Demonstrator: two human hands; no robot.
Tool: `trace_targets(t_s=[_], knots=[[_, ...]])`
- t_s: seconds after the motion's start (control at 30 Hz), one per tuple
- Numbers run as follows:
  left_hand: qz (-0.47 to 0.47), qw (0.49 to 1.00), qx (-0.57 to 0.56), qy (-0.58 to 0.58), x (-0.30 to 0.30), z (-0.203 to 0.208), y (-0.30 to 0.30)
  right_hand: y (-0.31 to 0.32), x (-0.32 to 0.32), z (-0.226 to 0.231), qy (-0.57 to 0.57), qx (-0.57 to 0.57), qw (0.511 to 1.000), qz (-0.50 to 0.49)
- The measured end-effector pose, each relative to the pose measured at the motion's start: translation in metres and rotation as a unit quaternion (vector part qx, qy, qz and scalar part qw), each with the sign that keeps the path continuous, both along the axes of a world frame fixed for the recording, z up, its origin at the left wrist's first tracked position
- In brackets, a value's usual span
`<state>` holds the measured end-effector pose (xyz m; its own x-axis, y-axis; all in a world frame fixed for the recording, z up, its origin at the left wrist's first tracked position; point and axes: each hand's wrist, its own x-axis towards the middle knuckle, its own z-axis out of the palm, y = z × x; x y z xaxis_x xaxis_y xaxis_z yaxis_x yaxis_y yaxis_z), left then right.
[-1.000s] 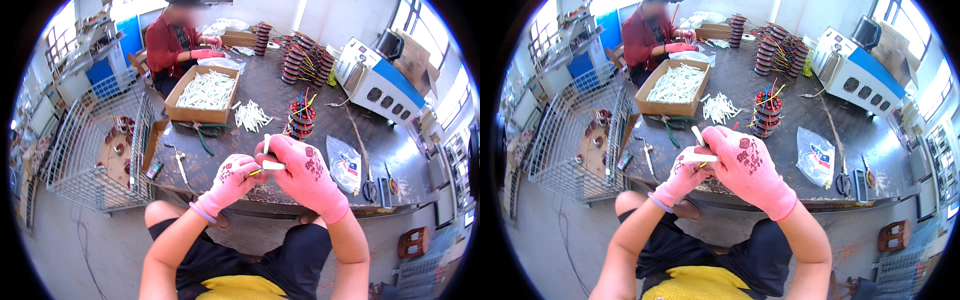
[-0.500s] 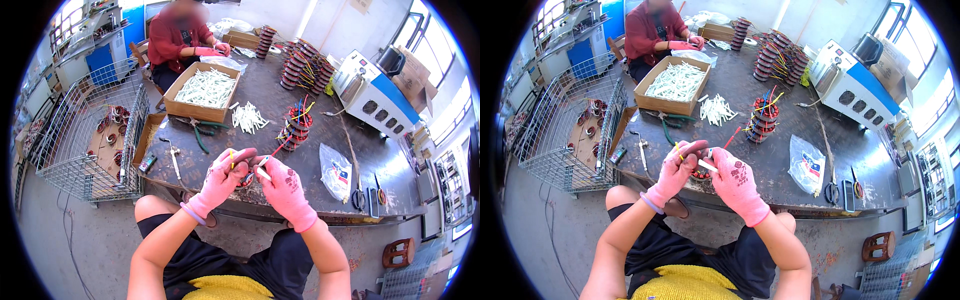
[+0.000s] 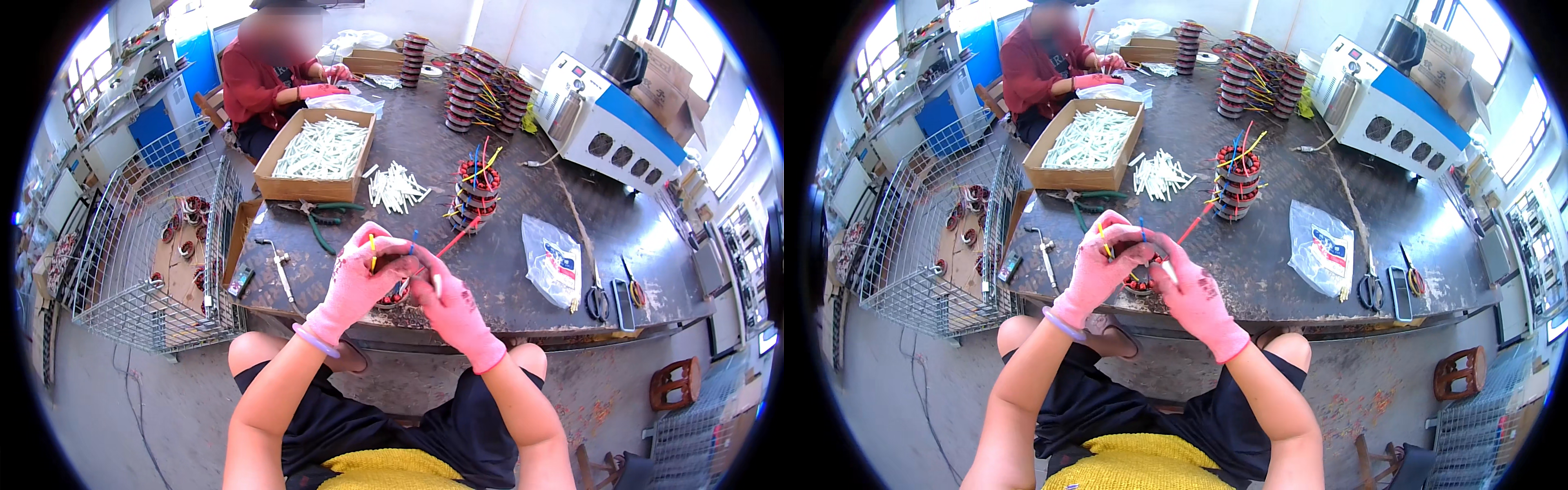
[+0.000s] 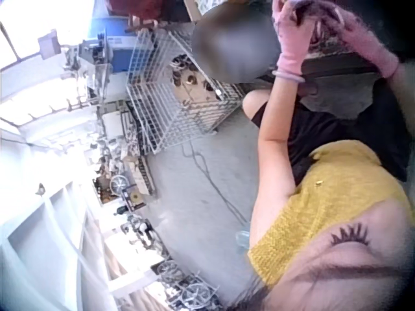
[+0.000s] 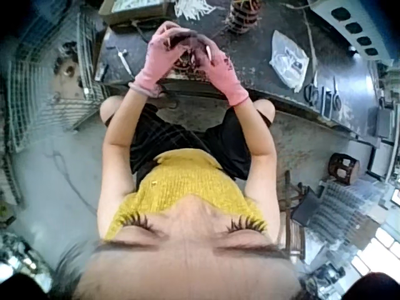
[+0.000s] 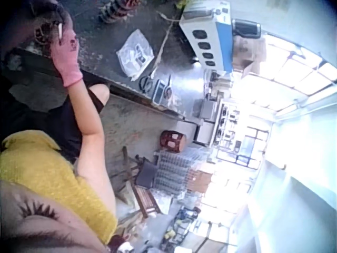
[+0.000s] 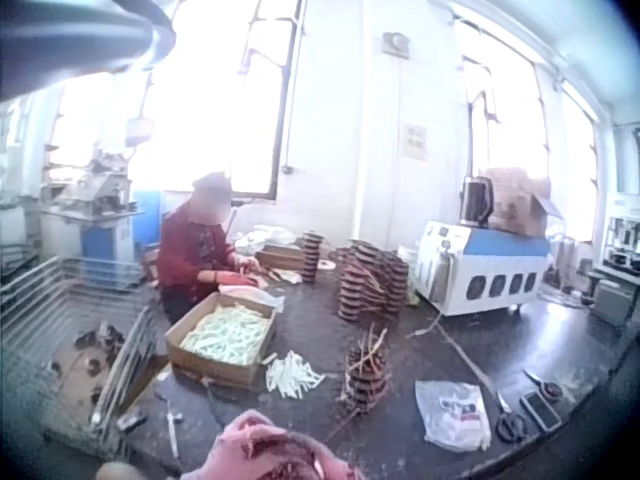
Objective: The person inserts insulation tubes onto wires extending from a motor stator and trims the materials using scissors.
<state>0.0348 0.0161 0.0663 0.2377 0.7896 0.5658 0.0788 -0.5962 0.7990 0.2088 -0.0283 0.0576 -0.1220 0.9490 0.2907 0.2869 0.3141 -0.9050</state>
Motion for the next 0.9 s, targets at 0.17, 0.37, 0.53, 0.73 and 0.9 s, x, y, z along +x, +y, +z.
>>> trace_targets(t_s=[0.17, 0.37, 0.53, 0.73, 0.9], knots=[[0.0, 0.999, -0.042, -0.019, 0.003, 0.003, -0.001, -0.008, 0.05, -0.029, 0.169, -0.192, 0.967, 0.008], [0.003, 0.999, -0.039, 0.027, -0.002, 0.009, -0.001, -0.011, 0.045, -0.036, 0.254, -0.192, 0.948, 0.009], [0.0, 0.998, -0.042, 0.055, -0.009, 0.006, -0.001, -0.023, 0.016, -0.015, 0.276, -0.162, 0.946, 0.058], [-0.071, 0.993, -0.058, 0.069, -0.021, 0.001, 0.002, -0.02, -0.012, 0.005, 0.051, -0.096, 0.993, -0.053], [-0.092, 0.99, -0.095, 0.056, -0.013, 0.01, -0.008, 0.005, -0.015, -0.007, -0.171, 0.111, 0.975, -0.09]])
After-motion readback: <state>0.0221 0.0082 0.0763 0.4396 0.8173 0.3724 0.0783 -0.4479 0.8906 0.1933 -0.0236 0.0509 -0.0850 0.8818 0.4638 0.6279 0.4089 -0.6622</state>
